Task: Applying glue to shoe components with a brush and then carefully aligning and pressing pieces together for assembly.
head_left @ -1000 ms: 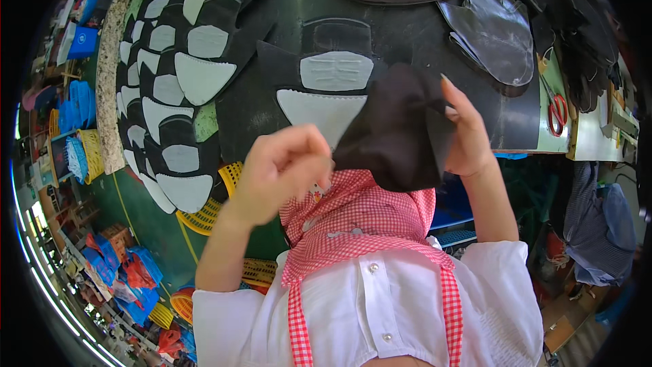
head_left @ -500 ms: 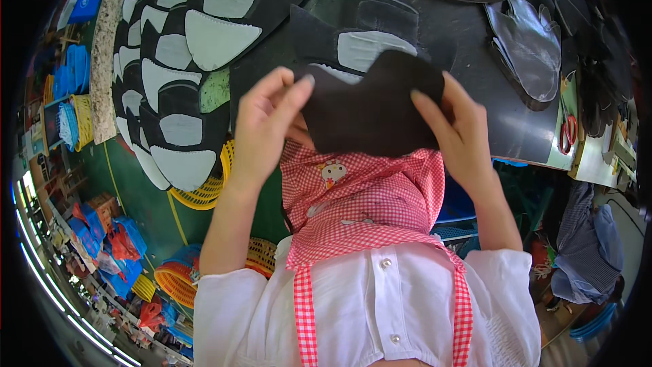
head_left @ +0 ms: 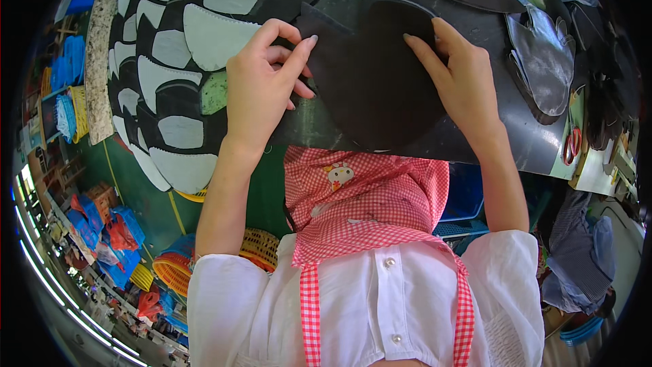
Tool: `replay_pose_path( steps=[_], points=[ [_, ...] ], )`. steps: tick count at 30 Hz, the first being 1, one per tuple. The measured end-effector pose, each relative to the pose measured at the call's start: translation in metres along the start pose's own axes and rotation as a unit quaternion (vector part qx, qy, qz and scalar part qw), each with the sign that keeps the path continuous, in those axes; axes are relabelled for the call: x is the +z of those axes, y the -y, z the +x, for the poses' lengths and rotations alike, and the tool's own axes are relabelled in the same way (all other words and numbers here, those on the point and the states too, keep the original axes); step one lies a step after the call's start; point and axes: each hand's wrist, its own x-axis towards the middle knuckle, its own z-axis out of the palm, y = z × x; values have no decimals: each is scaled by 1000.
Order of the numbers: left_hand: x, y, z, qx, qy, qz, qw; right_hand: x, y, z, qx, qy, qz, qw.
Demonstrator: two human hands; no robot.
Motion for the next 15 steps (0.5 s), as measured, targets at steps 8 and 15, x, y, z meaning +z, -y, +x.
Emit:
replay_pose_path(
  steps=[8,15],
  points=[
    [41,-4,-9,343,-95,208,911,-11,2,-2,1,-3,-28,1000],
    [73,6,-33,371,118,325,862,-46,-15,-20,61,62,259,962]
  ],
)
